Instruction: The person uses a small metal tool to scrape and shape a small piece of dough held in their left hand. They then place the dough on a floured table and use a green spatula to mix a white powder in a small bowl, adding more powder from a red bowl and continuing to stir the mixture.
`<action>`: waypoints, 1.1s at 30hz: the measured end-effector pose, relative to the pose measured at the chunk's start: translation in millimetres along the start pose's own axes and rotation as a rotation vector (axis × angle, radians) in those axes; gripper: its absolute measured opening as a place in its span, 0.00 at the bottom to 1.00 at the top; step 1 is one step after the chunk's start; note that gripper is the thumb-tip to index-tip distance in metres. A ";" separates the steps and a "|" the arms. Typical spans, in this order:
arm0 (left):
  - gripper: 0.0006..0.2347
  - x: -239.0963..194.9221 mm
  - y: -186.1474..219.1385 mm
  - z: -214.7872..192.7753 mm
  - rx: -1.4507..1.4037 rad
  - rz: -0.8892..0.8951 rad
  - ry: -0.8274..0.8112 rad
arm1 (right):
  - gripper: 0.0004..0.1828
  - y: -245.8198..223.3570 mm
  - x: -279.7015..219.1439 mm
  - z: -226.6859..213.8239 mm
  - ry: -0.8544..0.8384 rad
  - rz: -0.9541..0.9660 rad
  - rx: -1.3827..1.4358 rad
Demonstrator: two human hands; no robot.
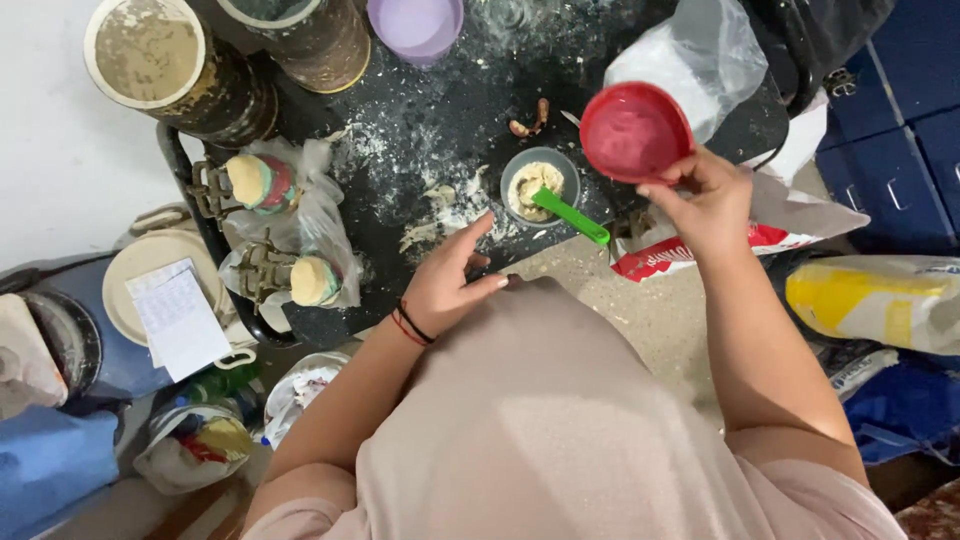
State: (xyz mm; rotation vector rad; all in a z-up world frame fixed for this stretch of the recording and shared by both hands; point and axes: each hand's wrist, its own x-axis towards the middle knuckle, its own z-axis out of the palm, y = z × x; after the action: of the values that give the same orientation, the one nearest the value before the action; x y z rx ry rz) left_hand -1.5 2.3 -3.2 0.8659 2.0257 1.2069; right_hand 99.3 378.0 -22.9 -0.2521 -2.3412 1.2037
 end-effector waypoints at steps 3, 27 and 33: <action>0.38 5.2 -0.9 0.7 -0.025 0.018 -0.052 | 0.18 -11.6 -14.3 0.8 0.011 0.042 -0.062; 0.34 0.6 -26.8 11.9 -0.029 0.054 -0.057 | 0.17 -23.3 -23.4 19.8 -0.004 -0.090 -0.226; 0.32 -2.5 -12.2 4.2 -0.043 0.024 -0.078 | 0.17 -25.8 -20.1 22.1 -0.003 -0.111 -0.235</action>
State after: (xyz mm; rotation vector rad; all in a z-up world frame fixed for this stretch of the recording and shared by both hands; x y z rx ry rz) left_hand 0.5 -2.1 -15.5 0.9053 1.9253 1.2071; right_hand 107.0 339.5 -19.9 -0.1967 -2.4648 0.8777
